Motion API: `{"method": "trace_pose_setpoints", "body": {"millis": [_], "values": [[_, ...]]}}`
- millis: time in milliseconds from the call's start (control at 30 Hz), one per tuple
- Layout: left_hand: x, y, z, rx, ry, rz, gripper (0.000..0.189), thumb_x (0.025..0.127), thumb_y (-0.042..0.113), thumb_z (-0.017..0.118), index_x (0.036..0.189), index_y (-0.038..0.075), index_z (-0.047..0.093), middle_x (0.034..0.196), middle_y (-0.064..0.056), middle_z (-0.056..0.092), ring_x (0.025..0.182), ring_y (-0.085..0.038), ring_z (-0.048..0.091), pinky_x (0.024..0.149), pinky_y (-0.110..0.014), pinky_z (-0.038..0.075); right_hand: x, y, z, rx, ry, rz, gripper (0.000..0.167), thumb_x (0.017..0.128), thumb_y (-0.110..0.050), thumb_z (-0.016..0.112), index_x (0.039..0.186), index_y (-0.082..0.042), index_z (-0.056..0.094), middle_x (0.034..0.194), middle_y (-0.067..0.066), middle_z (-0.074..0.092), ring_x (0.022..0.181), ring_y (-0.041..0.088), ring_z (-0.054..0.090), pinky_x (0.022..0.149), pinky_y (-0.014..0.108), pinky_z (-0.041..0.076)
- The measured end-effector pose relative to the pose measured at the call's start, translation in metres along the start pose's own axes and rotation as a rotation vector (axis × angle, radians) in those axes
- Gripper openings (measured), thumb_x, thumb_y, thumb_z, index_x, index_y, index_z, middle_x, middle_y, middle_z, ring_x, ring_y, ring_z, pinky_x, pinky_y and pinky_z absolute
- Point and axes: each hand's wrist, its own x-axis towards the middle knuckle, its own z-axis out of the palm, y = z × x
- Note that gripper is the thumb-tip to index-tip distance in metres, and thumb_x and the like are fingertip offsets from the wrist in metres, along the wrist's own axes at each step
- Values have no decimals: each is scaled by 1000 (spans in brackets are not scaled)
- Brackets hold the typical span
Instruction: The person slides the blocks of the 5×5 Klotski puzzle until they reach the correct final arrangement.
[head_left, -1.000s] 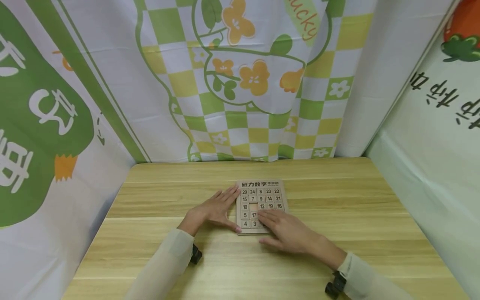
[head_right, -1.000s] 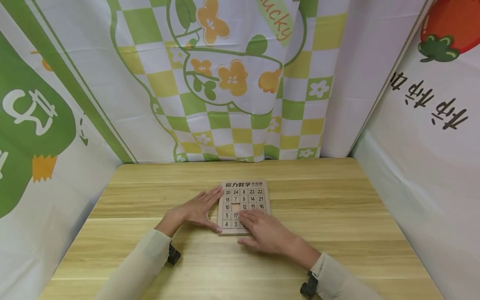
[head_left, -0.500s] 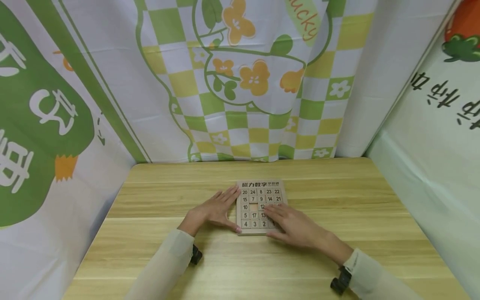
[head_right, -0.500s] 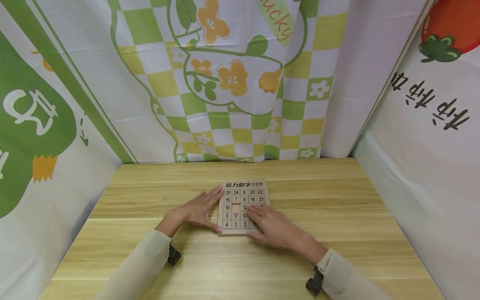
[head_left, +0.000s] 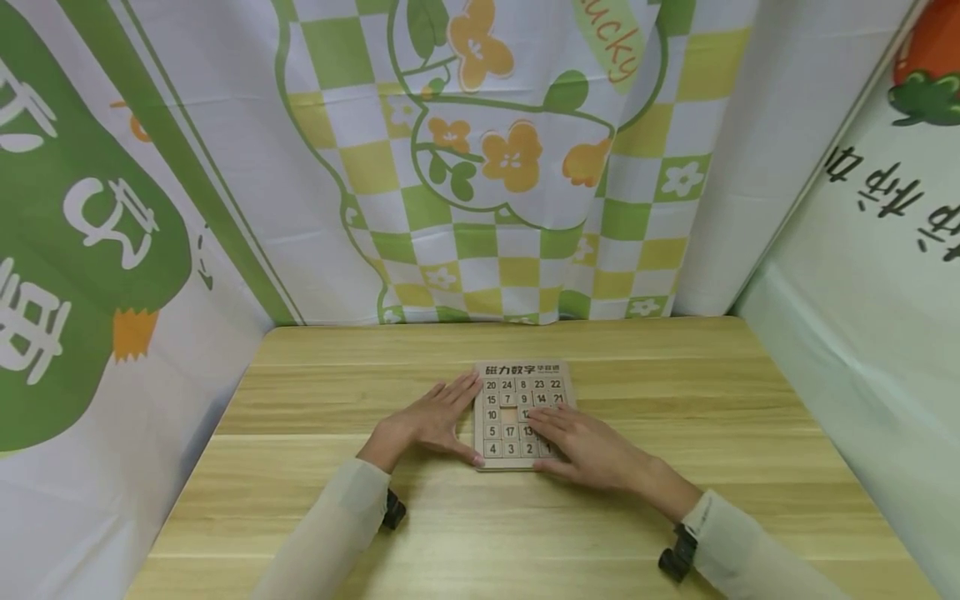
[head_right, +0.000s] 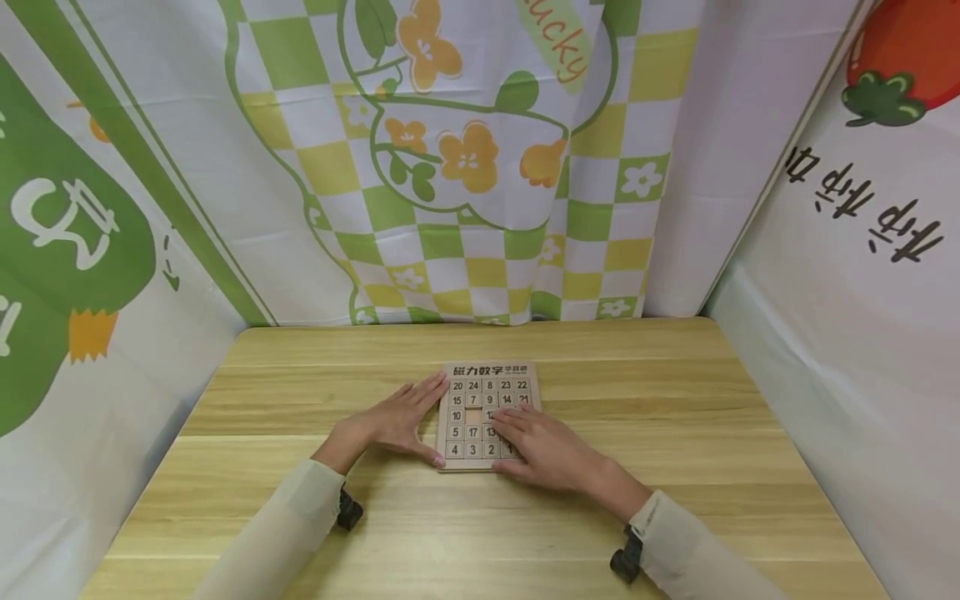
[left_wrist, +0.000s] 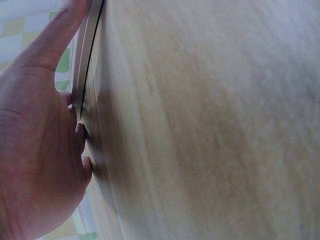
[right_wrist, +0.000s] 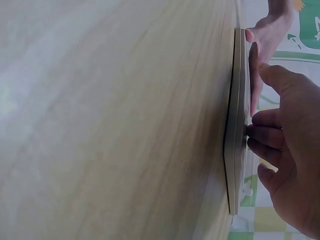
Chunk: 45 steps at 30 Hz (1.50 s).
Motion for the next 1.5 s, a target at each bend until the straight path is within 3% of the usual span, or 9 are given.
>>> {"method": "trace_pose_setpoints", "body": {"millis": [333,500,833,1033,1267,1367,1500], "values": [[14,-24,23,11,43,10,149,68,98,65,171,14,-3,179,-7,-10,165,-26,-3,132,-56,2,5,-3,0,18,-20,9,71,103,-49,66,153,0,54,158,17,53,146,39,50,124,58,35],[17,-28,27,10,43,3,152,64,102,60,172,15,-3,179,-5,-11,165,-25,-5,132,-54,0,12,-8,1,40,-22,-5,69,104,-48,65,153,0,54,158,18,53,146,40,49,124,59,34],[9,-15,16,-8,33,6,148,69,95,67,172,14,-1,179,-7,-9,165,-27,-4,132,-56,0,18,-12,5,49,-25,-14,69,104,-46,65,154,1,51,159,20,51,146,42,49,122,60,35],[2,4,1,40,8,-5,138,79,78,77,170,5,4,178,-16,-3,165,-35,3,132,-59,7,13,-8,8,34,-17,-14,72,104,-48,64,156,-1,49,162,18,48,147,43,47,122,60,37],[4,-3,7,32,9,-9,142,75,85,73,171,8,2,179,-12,-7,165,-31,0,132,-57,4,3,-7,2,39,17,-8,70,103,-46,67,153,1,52,158,20,52,146,43,49,121,60,38],[-1,7,-2,63,-4,-15,136,80,74,79,170,4,4,178,-16,-3,165,-34,3,132,-59,8,-3,-6,-1,40,36,-5,69,103,-43,69,153,1,53,157,22,53,144,45,50,120,61,39],[-1,5,-2,47,8,-7,137,79,75,79,170,4,5,178,-17,-3,165,-34,3,132,-60,7,-9,-5,-4,34,41,4,68,103,-44,67,153,0,53,157,22,53,144,45,50,119,62,39]]}}
